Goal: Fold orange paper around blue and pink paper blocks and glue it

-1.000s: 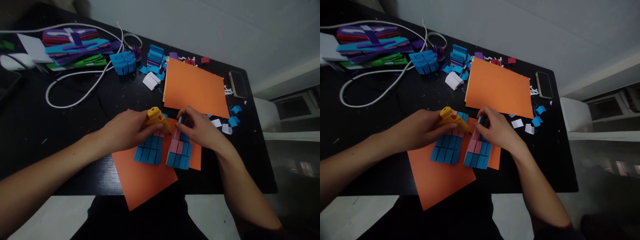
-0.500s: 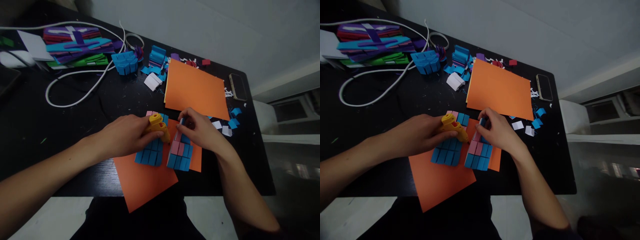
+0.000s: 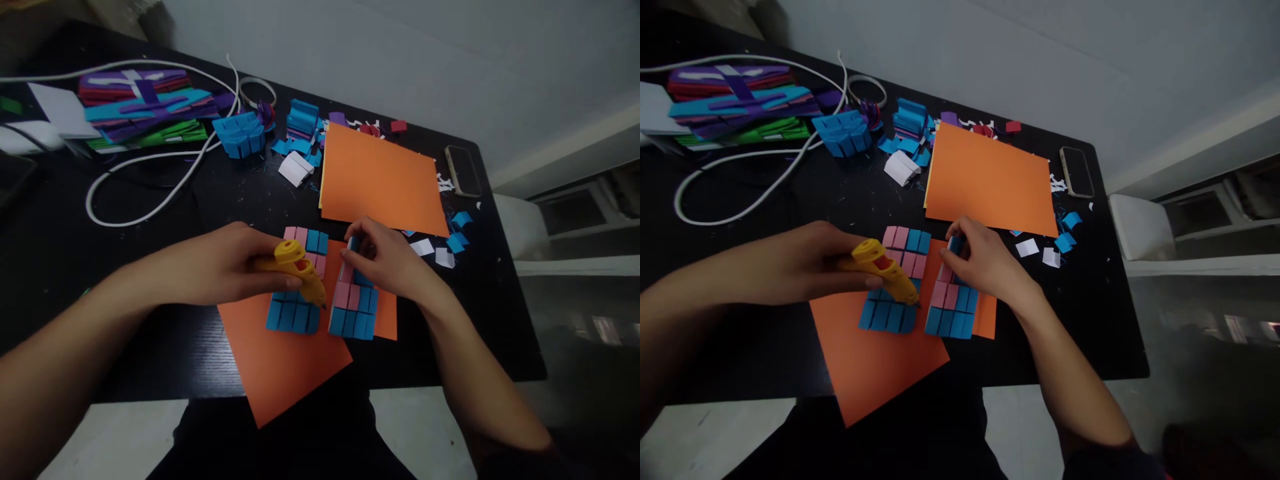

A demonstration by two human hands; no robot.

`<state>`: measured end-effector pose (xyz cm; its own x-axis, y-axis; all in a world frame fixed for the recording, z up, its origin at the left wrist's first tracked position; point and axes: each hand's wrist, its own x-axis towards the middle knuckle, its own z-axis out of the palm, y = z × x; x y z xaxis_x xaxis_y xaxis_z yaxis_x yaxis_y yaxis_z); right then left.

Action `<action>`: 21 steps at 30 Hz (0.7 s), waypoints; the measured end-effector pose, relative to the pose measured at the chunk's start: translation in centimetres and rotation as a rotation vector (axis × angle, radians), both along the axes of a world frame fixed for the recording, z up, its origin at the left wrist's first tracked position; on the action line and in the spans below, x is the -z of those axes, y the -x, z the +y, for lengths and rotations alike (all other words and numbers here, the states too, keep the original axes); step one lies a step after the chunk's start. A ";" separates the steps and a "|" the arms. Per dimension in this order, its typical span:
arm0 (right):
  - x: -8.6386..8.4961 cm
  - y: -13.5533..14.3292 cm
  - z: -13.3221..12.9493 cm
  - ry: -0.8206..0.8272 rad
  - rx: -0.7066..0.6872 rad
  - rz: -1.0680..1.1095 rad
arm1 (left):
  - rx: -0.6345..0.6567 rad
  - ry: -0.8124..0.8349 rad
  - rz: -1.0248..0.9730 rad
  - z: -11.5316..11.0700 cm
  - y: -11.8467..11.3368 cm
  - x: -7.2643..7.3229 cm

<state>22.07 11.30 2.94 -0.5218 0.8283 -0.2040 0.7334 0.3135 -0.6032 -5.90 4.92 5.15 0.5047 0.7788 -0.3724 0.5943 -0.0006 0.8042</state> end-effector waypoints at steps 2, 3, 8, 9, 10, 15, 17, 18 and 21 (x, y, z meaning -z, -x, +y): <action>0.0 0.0 0.0 -0.010 -0.009 -0.001 | -0.047 -0.012 0.001 0.1 0.9 -0.3; 0.1 0.0 -0.1 -0.016 -0.015 -0.002 | -0.070 -0.018 -0.005 0.2 1.3 -0.4; 0.4 -0.2 -0.2 -0.030 -0.026 -0.008 | -0.232 -0.070 -0.104 0.7 3.1 -0.4; 0.5 -0.3 -0.3 -0.033 -0.026 -0.014 | -0.268 -0.087 -0.120 0.8 3.3 -0.4; 0.6 -0.3 -0.3 -0.036 -0.026 -0.022 | -0.300 -0.110 -0.133 0.8 3.4 -0.3; 0.9 0.0 -0.8 -0.081 0.025 -0.023 | -0.430 -0.239 -0.169 0.7 3.9 -0.1; 0.7 0.1 -1.5 -0.133 0.048 -0.002 | -0.467 -0.264 -0.161 0.5 4.1 0.1; 0.6 0.2 -2.0 -0.169 0.047 0.001 | -0.481 -0.281 -0.145 0.5 4.2 0.2; 0.2 0.3 -4.2 -0.315 0.017 -0.030 | -0.524 -0.333 -0.070 0.4 4.0 0.6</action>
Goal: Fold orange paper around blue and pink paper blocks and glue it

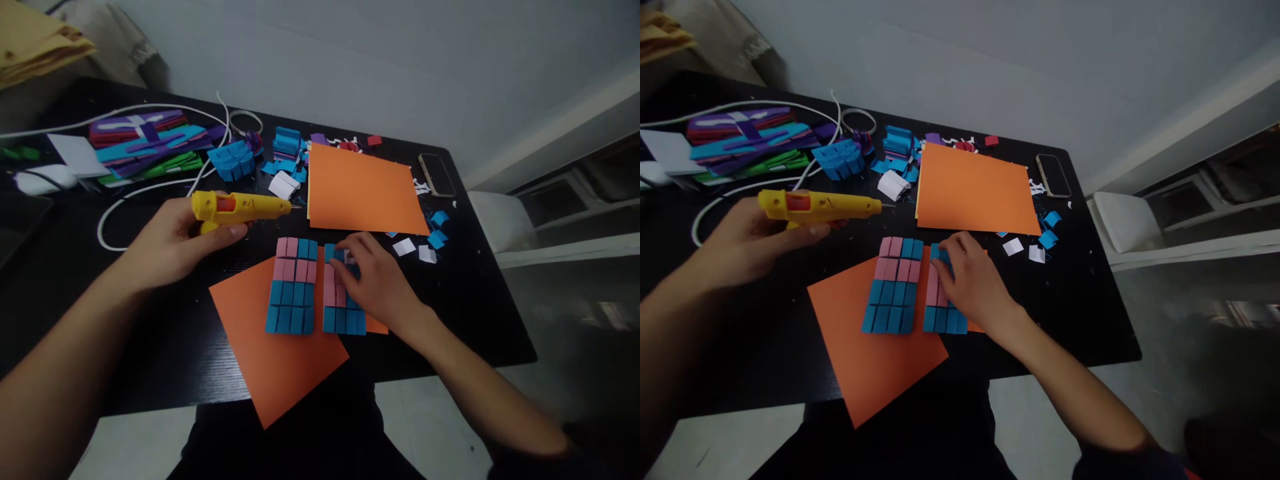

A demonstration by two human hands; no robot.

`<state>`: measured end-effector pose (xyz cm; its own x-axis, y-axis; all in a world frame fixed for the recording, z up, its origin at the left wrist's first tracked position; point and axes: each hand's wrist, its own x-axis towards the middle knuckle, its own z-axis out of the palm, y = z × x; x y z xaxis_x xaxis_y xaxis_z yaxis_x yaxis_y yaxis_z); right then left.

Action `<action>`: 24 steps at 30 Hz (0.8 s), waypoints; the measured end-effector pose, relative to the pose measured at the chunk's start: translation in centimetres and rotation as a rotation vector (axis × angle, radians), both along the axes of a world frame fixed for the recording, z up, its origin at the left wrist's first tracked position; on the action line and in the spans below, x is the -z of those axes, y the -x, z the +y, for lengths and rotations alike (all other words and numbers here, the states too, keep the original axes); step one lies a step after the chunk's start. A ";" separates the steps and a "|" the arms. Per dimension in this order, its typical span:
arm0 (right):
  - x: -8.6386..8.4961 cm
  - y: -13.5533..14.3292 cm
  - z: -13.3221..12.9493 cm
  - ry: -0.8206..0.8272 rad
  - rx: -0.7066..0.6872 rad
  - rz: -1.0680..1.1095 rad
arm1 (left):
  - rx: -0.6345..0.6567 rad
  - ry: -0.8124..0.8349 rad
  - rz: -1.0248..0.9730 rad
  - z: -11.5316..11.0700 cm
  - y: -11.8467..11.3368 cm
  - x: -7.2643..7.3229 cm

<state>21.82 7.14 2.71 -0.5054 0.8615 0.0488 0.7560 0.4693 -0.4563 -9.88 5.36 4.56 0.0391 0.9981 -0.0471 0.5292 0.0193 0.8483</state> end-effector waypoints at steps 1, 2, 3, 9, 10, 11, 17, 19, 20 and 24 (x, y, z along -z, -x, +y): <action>0.0 0.0 -0.8 -0.055 -0.018 -0.018 | -0.018 -0.006 0.014 0.0 -0.2 0.1; 0.2 -0.1 -1.6 -0.100 -0.045 -0.043 | -0.041 -0.013 0.016 0.0 -0.4 0.1; 0.4 -0.2 -2.4 -0.102 -0.084 -0.093 | -0.064 -0.020 0.008 0.0 -0.6 0.1; 2.4 -0.4 -4.5 -0.003 -0.218 -0.267 | -0.130 -0.038 -0.085 -0.1 -1.3 0.1; 2.6 -0.4 -4.5 0.007 -0.225 -0.274 | -0.132 -0.039 -0.088 -0.1 -1.4 0.1; 2.8 -0.4 -4.5 0.010 -0.228 -0.274 | -0.138 -0.040 -0.090 -0.1 -1.4 0.2; 3.4 -0.3 -4.4 -0.010 -0.221 -0.271 | -0.143 -0.023 -0.081 0.0 -1.6 0.2; 3.3 -0.3 -4.4 -0.003 -0.225 -0.274 | -0.131 -0.020 -0.073 0.0 -1.7 0.1; 3.1 -0.3 -4.3 0.006 -0.230 -0.271 | -0.127 -0.019 -0.065 -0.1 -1.7 0.1; 1.8 -0.8 -3.5 0.070 -0.267 -0.219 | -0.122 -0.008 -0.068 0.0 -1.6 0.4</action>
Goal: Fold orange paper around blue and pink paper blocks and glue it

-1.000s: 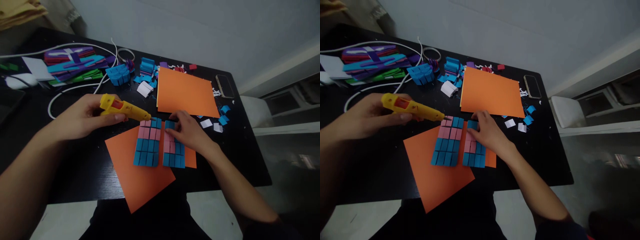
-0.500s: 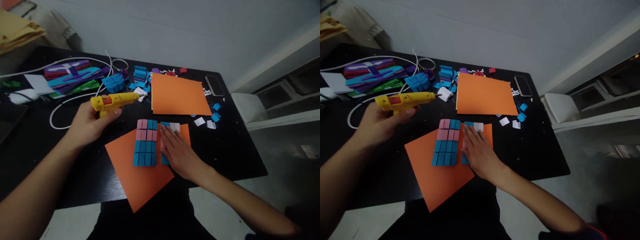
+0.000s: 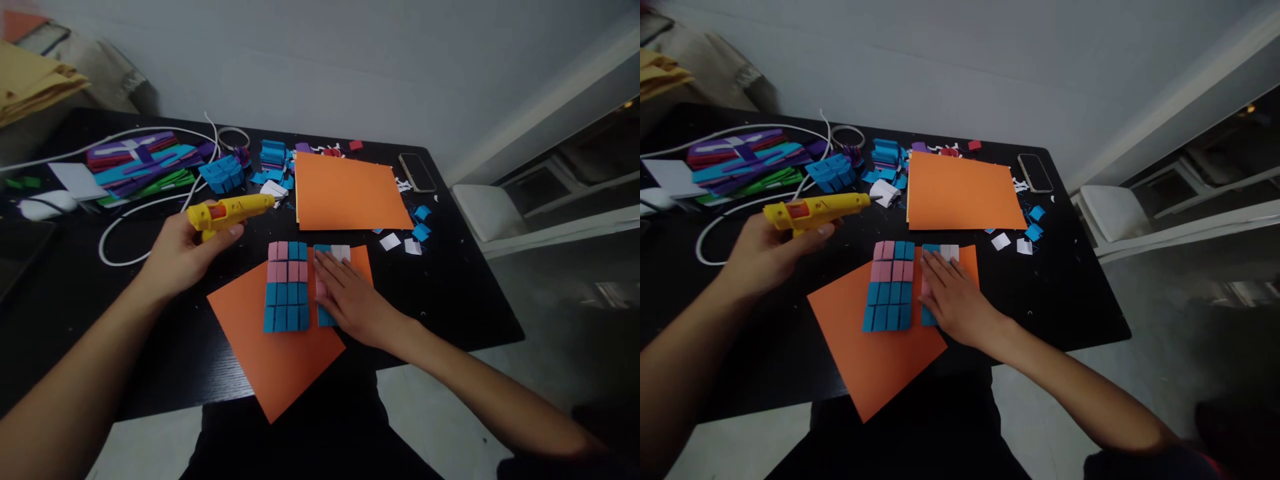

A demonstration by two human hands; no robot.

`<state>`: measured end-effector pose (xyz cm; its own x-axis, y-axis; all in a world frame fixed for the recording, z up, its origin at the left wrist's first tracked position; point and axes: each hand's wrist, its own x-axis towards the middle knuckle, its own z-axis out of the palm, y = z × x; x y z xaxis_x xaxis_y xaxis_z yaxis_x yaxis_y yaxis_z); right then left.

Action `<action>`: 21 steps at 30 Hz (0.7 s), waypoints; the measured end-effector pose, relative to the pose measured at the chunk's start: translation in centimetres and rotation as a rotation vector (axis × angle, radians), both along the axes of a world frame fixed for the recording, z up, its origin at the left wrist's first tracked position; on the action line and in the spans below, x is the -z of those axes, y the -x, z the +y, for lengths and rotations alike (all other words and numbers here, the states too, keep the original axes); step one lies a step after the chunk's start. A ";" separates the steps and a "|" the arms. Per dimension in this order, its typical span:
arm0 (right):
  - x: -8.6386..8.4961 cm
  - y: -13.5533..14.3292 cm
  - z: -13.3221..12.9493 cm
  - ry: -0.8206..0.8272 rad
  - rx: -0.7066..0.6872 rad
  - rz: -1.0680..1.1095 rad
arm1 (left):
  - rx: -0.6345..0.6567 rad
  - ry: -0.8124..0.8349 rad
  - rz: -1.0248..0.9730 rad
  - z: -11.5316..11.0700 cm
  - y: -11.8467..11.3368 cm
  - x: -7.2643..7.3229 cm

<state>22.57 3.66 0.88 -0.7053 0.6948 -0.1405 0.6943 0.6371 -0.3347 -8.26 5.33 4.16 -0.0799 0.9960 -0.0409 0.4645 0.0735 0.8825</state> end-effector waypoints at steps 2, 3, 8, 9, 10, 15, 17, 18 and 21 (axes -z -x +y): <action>-0.6 -0.3 0.6 0.027 0.000 0.032 | -0.001 -0.022 -0.027 0.2 0.2 0.5; -0.8 -0.3 0.9 0.029 0.006 0.047 | -0.002 -0.043 -0.042 0.3 0.3 0.9; -0.8 -0.2 2.5 -0.040 0.015 0.087 | -0.050 -0.099 -0.055 0.7 0.6 2.1; -0.8 -0.1 2.8 -0.050 0.007 0.085 | -0.047 -0.101 -0.044 0.7 0.6 2.1; -0.7 0.0 3.0 -0.056 -0.003 0.079 | -0.038 -0.107 -0.035 0.7 0.5 2.1; -1.0 0.3 3.6 -0.050 -0.025 0.055 | 0.004 -0.136 0.010 0.6 0.4 2.0; -1.1 0.3 3.7 -0.052 -0.026 0.076 | 0.012 -0.137 0.023 0.6 0.4 2.0; -1.1 0.2 3.8 -0.053 -0.025 0.093 | 0.013 -0.137 0.021 0.7 0.4 2.0; -1.4 -0.2 4.3 -0.041 -0.041 0.143 | -0.001 -0.135 0.003 0.7 0.4 2.0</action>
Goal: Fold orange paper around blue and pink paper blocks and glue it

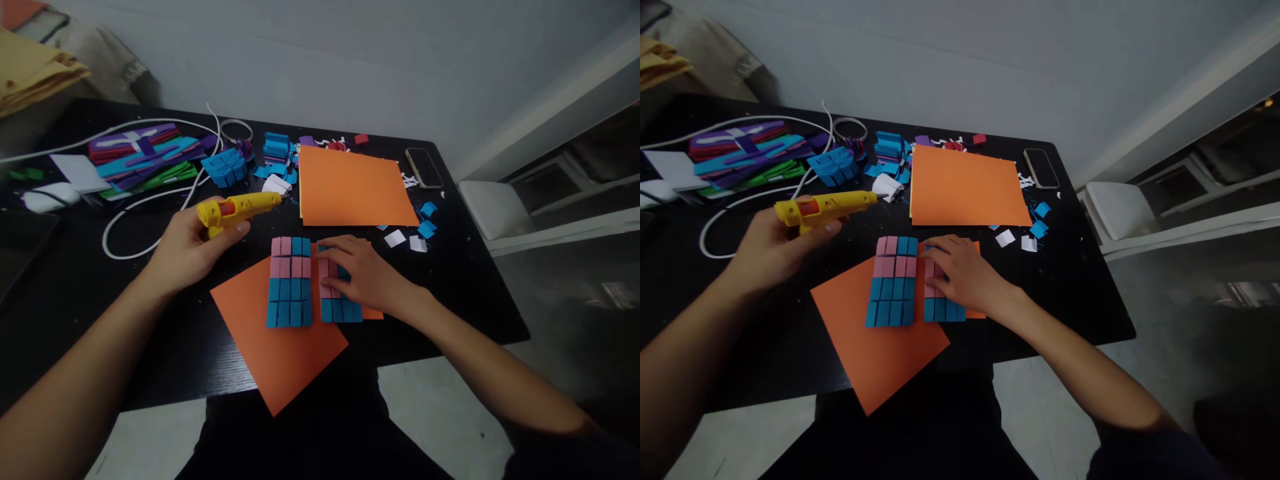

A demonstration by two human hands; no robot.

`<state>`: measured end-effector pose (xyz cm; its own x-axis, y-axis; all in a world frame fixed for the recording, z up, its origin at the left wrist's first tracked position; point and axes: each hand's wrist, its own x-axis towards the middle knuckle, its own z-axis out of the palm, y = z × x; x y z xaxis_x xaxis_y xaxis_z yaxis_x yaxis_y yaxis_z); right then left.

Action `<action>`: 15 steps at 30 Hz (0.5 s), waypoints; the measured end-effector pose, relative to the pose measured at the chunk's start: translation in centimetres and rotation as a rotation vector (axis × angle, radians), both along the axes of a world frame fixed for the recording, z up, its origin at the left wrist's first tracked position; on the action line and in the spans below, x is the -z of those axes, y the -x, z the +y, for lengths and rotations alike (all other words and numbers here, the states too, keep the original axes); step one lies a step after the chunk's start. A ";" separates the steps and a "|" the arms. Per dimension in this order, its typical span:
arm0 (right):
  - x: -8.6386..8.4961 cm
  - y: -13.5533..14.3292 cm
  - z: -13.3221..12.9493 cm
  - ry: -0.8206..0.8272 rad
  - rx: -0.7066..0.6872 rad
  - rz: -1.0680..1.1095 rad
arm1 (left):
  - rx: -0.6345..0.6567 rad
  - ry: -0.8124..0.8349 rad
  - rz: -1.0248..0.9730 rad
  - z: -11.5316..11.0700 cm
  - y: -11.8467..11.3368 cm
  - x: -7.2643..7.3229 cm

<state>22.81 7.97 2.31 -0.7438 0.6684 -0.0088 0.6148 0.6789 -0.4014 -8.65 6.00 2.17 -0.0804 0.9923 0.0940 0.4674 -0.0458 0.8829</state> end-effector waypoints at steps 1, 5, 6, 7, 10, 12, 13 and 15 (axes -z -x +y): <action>-0.2 -0.1 0.3 0.017 -0.014 0.004 | -0.003 0.000 -0.002 0.0 0.0 0.0; -0.7 -0.4 1.2 0.135 -0.041 -0.031 | -0.018 0.016 0.003 0.0 0.2 0.0; -0.8 -0.4 1.3 0.155 -0.036 -0.041 | -0.022 0.022 0.002 0.0 0.2 0.0; -0.8 -0.4 1.4 0.162 -0.030 -0.050 | -0.026 0.027 0.003 -0.1 0.2 0.1; -0.8 -0.5 1.0 0.110 0.006 -0.084 | -0.039 0.022 0.015 -0.1 0.2 0.1; -0.9 -0.8 0.4 0.049 0.038 -0.114 | -0.049 0.014 0.018 -0.1 0.2 0.1; -1.1 -1.0 0.0 0.023 0.050 -0.132 | -0.053 0.010 0.012 -0.1 0.2 0.1; -1.4 -1.6 -0.9 -0.017 0.064 -0.161 | -0.057 -0.005 -0.010 -0.1 0.1 0.1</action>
